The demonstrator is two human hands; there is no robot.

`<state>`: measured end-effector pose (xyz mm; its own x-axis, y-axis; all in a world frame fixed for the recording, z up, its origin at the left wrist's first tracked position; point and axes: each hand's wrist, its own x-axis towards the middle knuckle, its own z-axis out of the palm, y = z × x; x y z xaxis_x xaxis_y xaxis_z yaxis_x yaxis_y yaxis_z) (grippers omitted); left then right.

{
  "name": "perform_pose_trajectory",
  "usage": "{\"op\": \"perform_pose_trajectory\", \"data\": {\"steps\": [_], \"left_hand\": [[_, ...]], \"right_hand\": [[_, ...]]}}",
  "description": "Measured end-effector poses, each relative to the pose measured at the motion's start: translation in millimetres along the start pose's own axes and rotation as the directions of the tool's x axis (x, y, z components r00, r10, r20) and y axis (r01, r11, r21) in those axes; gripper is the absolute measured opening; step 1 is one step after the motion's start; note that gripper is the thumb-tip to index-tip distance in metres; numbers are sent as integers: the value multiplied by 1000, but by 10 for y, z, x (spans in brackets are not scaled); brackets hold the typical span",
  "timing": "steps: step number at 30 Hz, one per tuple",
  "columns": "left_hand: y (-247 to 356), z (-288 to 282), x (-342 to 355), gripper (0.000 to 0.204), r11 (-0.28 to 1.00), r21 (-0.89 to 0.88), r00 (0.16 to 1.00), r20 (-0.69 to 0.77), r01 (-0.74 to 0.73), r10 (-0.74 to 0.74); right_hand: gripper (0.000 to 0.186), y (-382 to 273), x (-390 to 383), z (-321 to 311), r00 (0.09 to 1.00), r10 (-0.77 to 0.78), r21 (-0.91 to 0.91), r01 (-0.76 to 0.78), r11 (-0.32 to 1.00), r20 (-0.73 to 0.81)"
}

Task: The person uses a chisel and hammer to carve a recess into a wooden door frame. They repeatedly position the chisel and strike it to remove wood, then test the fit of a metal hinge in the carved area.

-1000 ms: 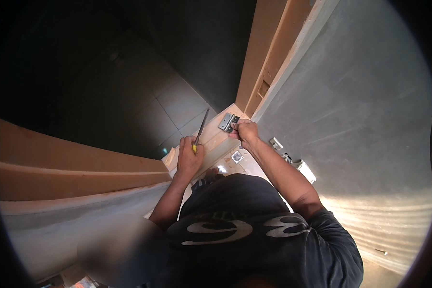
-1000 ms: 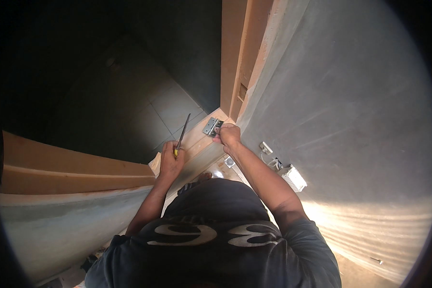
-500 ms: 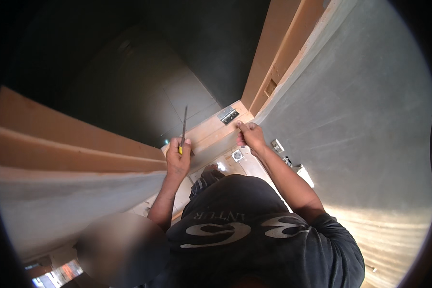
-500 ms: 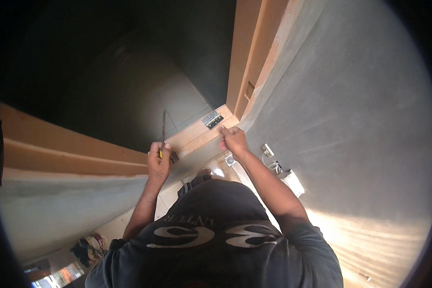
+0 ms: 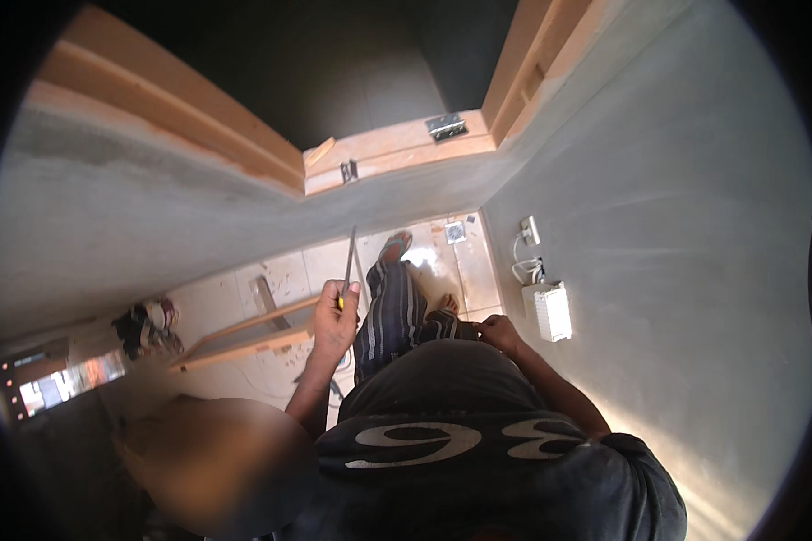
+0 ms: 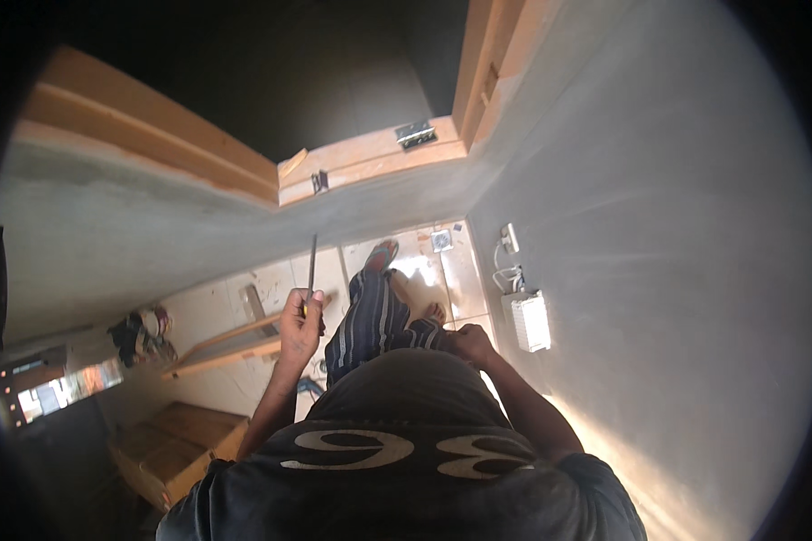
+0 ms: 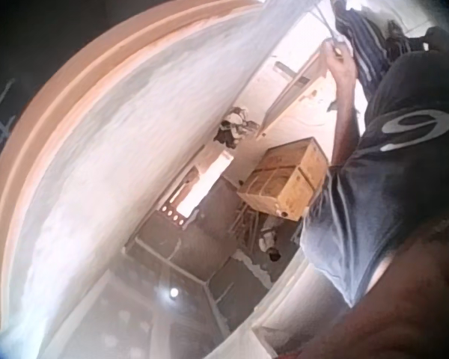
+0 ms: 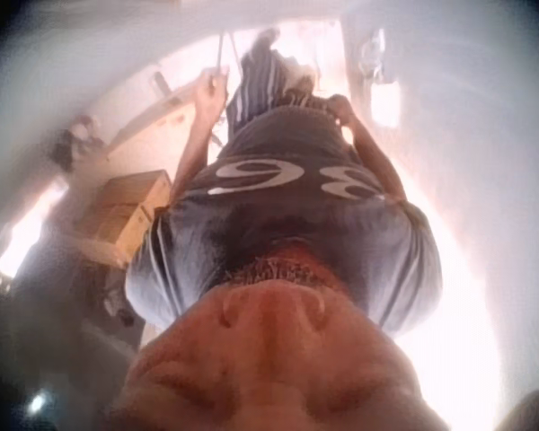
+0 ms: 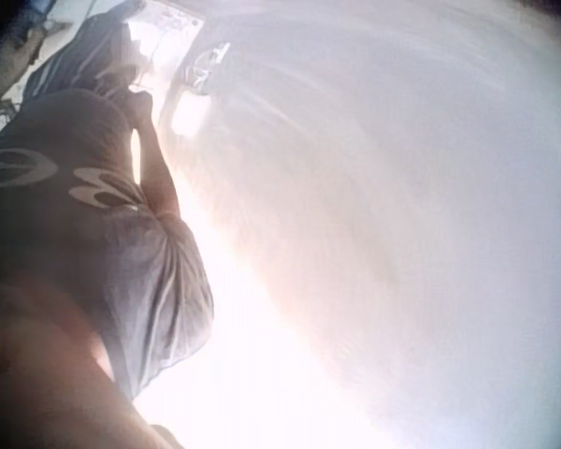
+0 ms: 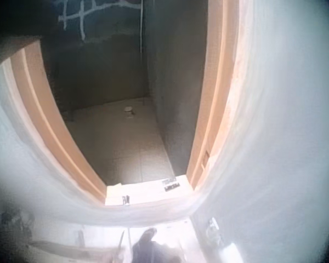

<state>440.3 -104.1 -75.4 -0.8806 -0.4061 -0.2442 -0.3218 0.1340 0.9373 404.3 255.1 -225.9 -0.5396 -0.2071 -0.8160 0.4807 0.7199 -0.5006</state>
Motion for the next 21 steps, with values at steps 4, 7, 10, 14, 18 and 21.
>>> {"op": "perform_pose_trajectory", "data": {"steps": [4,7,10,14,18,21], "left_hand": [[-355,-31,-568,27,968,236,997,-18,82,-80],[-516,-77,-869,27,906,405,990,13,126,-143],[-748,-82,-1083,26,840,494,956,52,226,-288],[-1218,-94,-1393,27,767,564,894,109,305,-435],[-1834,-65,-1690,26,777,497,853,128,386,-506],[-2519,-12,-1963,28,784,442,831,136,436,-539]], "right_hand": [[39,405,225,142,995,70,144,-80,986,69],[39,494,389,258,989,117,79,-124,989,87],[35,504,641,360,993,95,19,-96,995,73],[32,570,1004,596,997,46,-121,-37,992,68],[32,766,1414,910,998,-66,-335,66,940,11],[36,874,1674,1121,986,-153,-409,114,905,-64]]}}
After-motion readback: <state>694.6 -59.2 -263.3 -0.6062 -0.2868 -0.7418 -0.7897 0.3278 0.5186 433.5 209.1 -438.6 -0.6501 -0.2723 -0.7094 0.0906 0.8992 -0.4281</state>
